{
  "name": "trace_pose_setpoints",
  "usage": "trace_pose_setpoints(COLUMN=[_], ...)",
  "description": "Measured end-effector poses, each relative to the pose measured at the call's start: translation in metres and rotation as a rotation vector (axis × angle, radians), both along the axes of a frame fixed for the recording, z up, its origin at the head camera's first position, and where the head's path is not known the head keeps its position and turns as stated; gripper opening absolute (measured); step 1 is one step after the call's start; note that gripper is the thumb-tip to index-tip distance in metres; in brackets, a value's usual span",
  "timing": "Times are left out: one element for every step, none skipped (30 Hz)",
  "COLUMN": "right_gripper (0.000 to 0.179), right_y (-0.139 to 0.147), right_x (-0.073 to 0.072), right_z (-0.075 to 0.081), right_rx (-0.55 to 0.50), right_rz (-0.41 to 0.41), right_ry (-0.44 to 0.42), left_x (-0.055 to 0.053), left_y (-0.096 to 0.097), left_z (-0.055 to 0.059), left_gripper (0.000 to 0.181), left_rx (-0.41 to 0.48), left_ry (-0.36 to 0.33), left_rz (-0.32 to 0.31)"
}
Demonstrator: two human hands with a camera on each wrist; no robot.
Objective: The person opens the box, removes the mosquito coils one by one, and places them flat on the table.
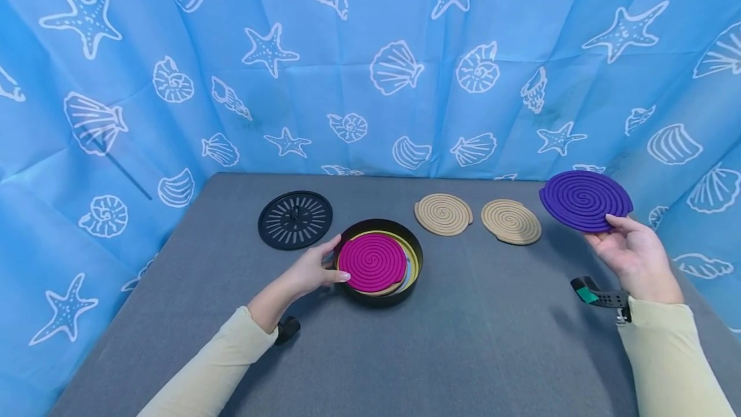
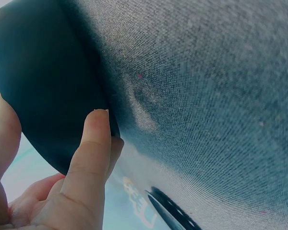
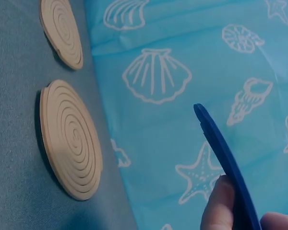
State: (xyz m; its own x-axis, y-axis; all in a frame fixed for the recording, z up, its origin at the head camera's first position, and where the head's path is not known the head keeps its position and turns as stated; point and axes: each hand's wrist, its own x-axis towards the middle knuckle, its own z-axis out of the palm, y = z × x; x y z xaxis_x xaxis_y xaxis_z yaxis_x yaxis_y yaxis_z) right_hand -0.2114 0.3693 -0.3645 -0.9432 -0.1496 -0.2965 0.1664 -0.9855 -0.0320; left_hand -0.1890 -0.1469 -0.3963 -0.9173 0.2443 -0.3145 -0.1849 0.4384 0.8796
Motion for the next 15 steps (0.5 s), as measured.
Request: trace_pose_setpoints(right_gripper=[0.077, 0.077, 0.077, 0.076, 0.076, 0.075, 0.075, 0.075, 0.074, 0.074, 0.073, 0.073, 0.072, 0.071, 0.071], right_y=[0.000, 0.001, 0.002, 0.003, 0.004, 0.006, 0.007, 0.009, 0.010, 0.011, 0.012, 0.013, 0.015, 0.016, 0.017], right_x=[-0.001, -0.002, -0.002, -0.004, -0.005, -0.006, -0.007, -0.008, -0.009, -0.010, -0.010, -0.011, -0.011, -0.011, -0.012], right_z=[0.000, 0.001, 0.000, 0.000, -0.001, -0.002, -0.003, -0.004, -0.005, -0.006, -0.006, -0.007, -0.008, -0.008, -0.009], right_rx=[-0.002, -0.005, -0.012, -0.015, -0.017, -0.019, -0.020, -0.024, -0.024, -0.025, -0.026, -0.030, -0.031, -0.038, -0.043], right_rz=[-0.006, -0.010, -0.014, -0.018, -0.023, -0.028, -0.030, -0.032, -0.034, -0.036, -0.039, -0.041, -0.044, -0.046, -0.047], right_ry=[-0.016, -0.032, -0.046, -0.060, -0.077, -0.093, -0.104, -0.113, -0.119, -0.125, -0.132, -0.139, -0.144, -0.149, -0.152], left_x=[0.000, 0.000, 0.000, 0.000, 0.000, -0.001, -0.001, -0.001, -0.001, -0.001, -0.001, -0.001, -0.001, -0.001, -0.002], left_y=[0.000, 0.000, 0.000, 0.000, 0.000, 0.000, 0.000, 0.001, 0.001, 0.001, 0.001, 0.001, 0.001, 0.001, 0.001], left_z=[0.000, 0.000, 0.000, 0.000, 0.000, -0.001, 0.000, -0.001, -0.001, -0.001, 0.000, -0.001, 0.000, 0.000, 0.000], left_gripper=[0.086, 0.086, 0.086, 0.086, 0.085, 0.085, 0.085, 0.085, 0.085, 0.085, 0.085, 0.085, 0.086, 0.086, 0.086], left_rx=[0.002, 0.001, 0.002, 0.002, -0.001, -0.004, -0.008, -0.010, -0.013, -0.014, -0.015, -0.016, -0.019, -0.018, -0.020], left_ry=[-0.001, -0.001, -0.002, -0.003, -0.004, -0.006, -0.007, -0.007, -0.008, -0.009, -0.011, -0.012, -0.009, -0.013, -0.014], left_rz=[0.000, 0.002, 0.003, 0.004, 0.006, 0.009, 0.011, 0.012, 0.012, 0.013, 0.014, 0.014, 0.010, 0.011, 0.012])
